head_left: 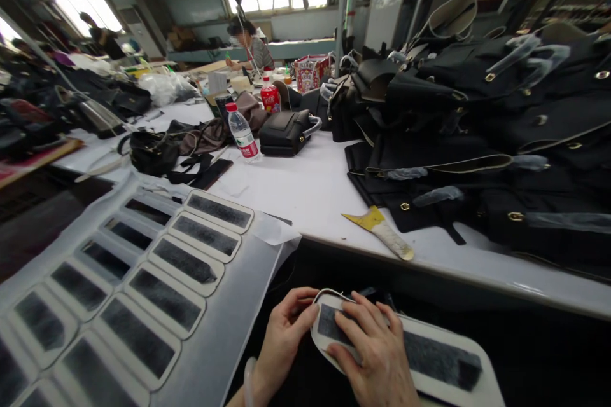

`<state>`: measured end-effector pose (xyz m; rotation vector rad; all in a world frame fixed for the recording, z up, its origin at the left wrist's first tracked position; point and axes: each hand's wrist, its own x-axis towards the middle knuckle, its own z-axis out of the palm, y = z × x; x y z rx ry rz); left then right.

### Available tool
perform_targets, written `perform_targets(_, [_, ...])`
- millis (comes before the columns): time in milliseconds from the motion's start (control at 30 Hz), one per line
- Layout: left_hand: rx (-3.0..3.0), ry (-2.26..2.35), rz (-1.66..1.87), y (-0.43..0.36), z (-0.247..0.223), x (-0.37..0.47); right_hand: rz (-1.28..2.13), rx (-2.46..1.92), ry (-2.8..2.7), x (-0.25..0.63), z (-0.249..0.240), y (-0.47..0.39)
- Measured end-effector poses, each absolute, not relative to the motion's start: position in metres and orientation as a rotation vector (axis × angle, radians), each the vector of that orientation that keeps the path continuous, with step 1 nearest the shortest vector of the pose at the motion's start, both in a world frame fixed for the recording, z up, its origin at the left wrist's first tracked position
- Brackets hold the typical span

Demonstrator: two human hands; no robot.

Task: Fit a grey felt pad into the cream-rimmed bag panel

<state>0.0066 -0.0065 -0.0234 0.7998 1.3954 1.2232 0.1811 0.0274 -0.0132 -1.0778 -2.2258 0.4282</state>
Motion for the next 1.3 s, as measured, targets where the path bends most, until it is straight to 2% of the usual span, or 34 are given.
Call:
perform_targets(367, [1.681, 1.774, 0.917, 0.003, 0.003, 0.014, 0.741, -1.195, -2.045, 0.176, -0.002, 0.03])
perform_targets(600, [2.042, 1.735, 0.776, 0.004, 0.013, 0.021, 1.035, -1.233, -1.949, 0.196, 0.013, 0.044])
perform_targets(700, [2.132, 1.638, 0.648, 0.007, 0.017, 0.021, 0.967, -1.211, -2.017, 0.21, 0.023, 0.064])
perform_targets(833, [2.159, 1.526, 0.564, 0.009, 0.019, 0.019, 0.728, -1.262, -2.485, 0.224, 0.026, 0.088])
perform_targets(933, [2.15, 1.514, 0.579, 0.008, 0.018, 0.018, 0.682, -1.165, -2.709, 0.227, 0.022, 0.097])
perform_targets(1133, [2.166, 1.488, 0.609, 0.009, 0.015, 0.018, 0.577, -0.97, -2.861, 0.223, 0.014, 0.101])
perform_targets(1300, [2.175, 1.456, 0.591, 0.011, 0.013, 0.019, 0.549, -1.075, -2.773, 0.22, 0.004, 0.104])
